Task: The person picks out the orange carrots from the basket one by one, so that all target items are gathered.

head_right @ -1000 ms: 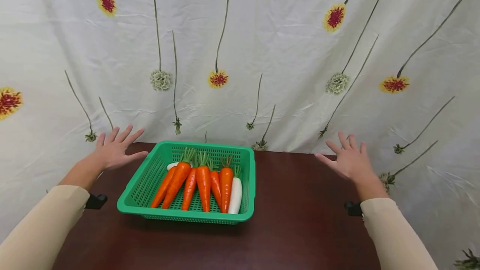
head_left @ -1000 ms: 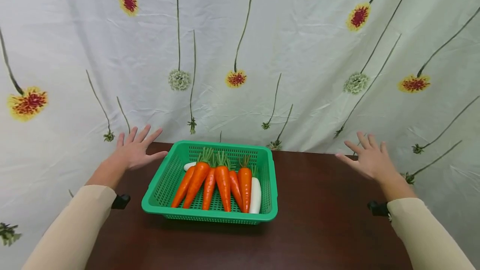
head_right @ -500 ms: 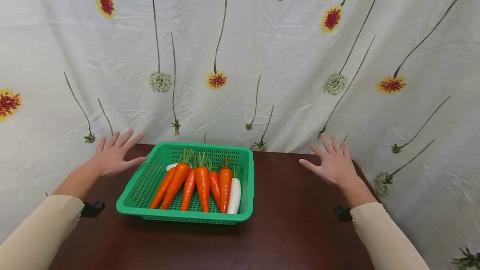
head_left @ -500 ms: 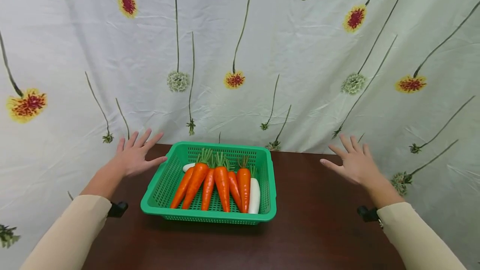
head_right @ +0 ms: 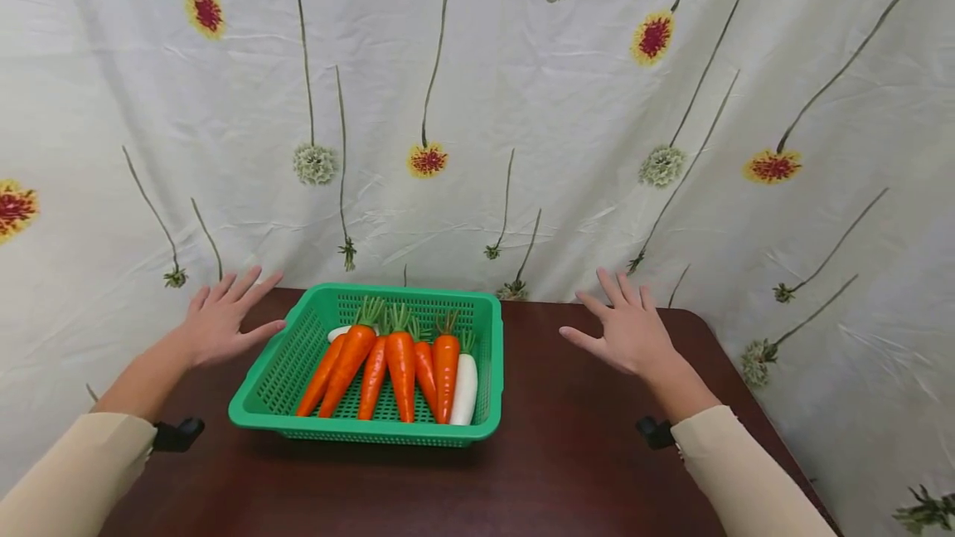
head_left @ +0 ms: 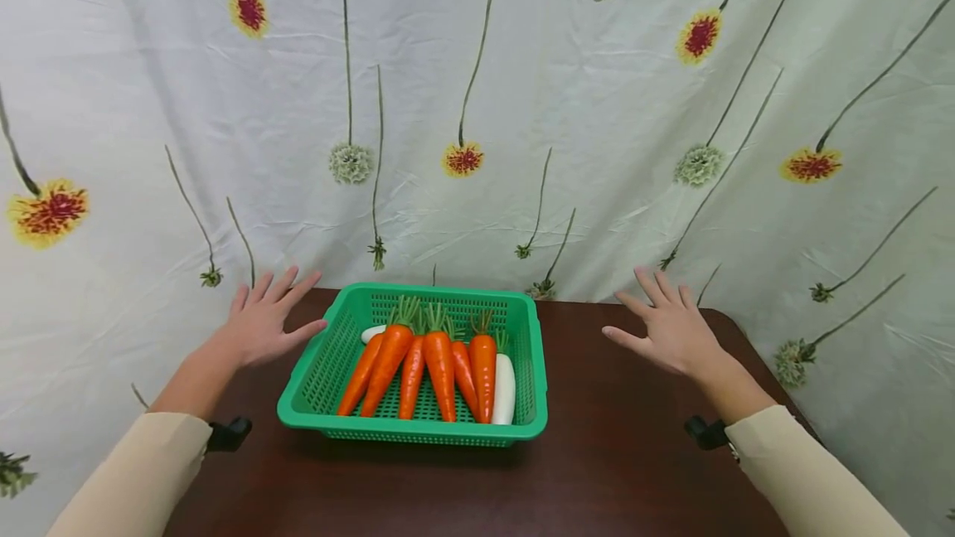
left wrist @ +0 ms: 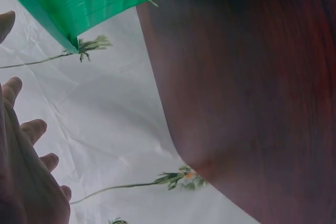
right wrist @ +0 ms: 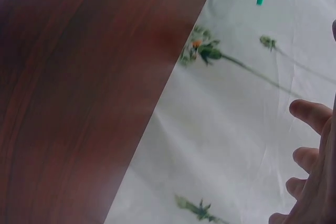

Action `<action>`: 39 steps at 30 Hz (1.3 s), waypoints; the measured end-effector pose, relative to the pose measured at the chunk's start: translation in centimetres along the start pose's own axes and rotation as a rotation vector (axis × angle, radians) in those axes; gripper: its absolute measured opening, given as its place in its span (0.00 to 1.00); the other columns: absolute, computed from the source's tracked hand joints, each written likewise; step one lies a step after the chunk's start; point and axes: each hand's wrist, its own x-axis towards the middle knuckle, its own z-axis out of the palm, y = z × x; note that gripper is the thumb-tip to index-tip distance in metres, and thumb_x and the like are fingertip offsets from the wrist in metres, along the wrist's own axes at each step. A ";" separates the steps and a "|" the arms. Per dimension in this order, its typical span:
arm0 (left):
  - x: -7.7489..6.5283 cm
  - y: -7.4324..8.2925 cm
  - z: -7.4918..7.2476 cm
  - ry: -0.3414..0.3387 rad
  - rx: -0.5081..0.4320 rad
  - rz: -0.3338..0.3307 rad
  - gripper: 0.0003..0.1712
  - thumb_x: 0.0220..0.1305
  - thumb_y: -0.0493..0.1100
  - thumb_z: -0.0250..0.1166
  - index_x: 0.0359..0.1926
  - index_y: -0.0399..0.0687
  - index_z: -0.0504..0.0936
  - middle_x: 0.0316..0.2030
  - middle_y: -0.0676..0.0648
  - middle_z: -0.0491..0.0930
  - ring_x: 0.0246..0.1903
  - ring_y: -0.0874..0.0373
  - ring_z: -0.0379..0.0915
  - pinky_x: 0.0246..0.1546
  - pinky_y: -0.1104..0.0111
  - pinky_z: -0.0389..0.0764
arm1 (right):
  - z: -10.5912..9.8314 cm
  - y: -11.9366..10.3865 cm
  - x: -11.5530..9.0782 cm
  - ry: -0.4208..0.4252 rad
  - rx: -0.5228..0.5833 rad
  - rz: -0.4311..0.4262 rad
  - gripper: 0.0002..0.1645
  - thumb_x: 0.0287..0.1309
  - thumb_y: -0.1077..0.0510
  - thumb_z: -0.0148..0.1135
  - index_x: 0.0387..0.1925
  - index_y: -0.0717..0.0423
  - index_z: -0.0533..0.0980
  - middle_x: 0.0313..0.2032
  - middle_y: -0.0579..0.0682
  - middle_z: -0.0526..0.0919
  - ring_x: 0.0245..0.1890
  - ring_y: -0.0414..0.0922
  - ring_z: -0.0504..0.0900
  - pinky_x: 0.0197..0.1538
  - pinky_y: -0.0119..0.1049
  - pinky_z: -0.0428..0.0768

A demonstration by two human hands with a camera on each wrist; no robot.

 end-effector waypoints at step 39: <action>-2.2 1.5 2.3 -0.115 -0.734 -0.129 0.47 0.77 0.58 0.57 0.83 0.45 0.44 0.75 0.27 0.57 0.71 0.28 0.60 0.63 0.40 0.77 | 1.7 -11.1 2.5 -0.027 0.375 -0.257 0.35 0.68 0.40 0.64 0.72 0.45 0.72 0.80 0.55 0.54 0.79 0.60 0.55 0.71 0.61 0.72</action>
